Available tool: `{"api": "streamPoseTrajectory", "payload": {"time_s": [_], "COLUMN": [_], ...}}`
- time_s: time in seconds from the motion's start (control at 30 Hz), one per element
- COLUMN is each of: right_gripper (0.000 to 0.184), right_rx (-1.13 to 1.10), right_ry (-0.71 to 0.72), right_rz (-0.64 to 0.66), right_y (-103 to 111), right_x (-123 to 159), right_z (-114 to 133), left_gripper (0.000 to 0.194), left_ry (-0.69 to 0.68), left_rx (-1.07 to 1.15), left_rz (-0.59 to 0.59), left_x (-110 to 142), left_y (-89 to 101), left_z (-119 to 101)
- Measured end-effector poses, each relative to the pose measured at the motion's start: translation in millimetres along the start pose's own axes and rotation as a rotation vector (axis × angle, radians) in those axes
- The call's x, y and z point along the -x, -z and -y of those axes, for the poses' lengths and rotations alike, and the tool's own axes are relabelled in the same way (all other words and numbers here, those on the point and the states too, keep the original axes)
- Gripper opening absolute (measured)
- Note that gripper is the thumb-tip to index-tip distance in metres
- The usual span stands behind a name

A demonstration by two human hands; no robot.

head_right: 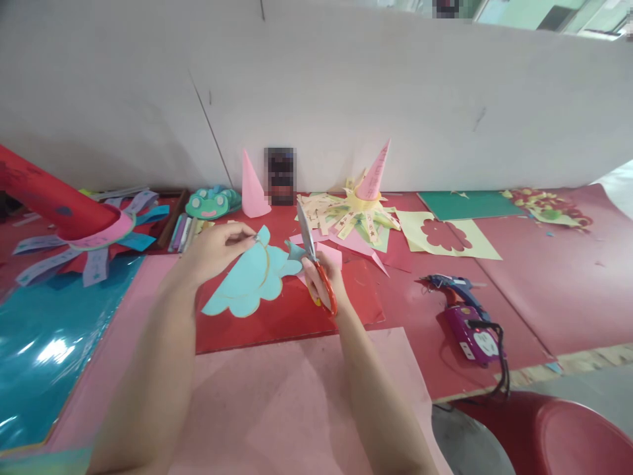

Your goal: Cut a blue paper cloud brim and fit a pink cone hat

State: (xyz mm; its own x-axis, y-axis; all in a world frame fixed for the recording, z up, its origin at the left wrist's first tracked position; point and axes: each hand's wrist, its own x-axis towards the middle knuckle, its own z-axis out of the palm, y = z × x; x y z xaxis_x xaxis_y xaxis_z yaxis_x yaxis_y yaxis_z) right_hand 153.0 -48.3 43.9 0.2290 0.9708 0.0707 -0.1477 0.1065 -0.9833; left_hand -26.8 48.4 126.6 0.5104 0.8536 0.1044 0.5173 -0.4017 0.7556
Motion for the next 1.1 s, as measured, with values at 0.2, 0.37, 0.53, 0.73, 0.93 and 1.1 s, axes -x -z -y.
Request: {"api": "streamPoseTrajectory", "payload": {"time_s": [0.2,0.37,0.53,0.73,0.93,1.1], "right_gripper": [0.031,0.029,0.024,0.027,0.02,0.037], "right_rx": [-0.044,-0.097,-0.096,-0.056,-0.021,0.244], "right_ry": [0.073,0.089,0.111,0.114,0.239,0.426], "right_rz": [-0.243,-0.243,-0.089,-0.135,-0.652,-0.786], "right_y": [4,4,2,-2,9,35], "right_x": [-6,-6,-2,-1,-6,-18], "right_z": [1,1,-3,-2,-3,-13], "left_gripper": [0.016,0.017,0.018,0.019,0.013,0.013], "left_ry": [0.038,0.016,-0.029,-0.012,0.116,0.148], "left_rx": [0.074,0.09,0.079,0.066,0.212,0.477], "left_rz": [-0.077,-0.05,-0.042,-0.058,-0.277,-0.334], "left_x": [-5,-7,-7,-7,-12,-13], "left_y": [-12.8,-20.2,-24.5,-26.3,-26.5,-30.1], "left_z": [4,3,-2,-8,-1,-2]}}
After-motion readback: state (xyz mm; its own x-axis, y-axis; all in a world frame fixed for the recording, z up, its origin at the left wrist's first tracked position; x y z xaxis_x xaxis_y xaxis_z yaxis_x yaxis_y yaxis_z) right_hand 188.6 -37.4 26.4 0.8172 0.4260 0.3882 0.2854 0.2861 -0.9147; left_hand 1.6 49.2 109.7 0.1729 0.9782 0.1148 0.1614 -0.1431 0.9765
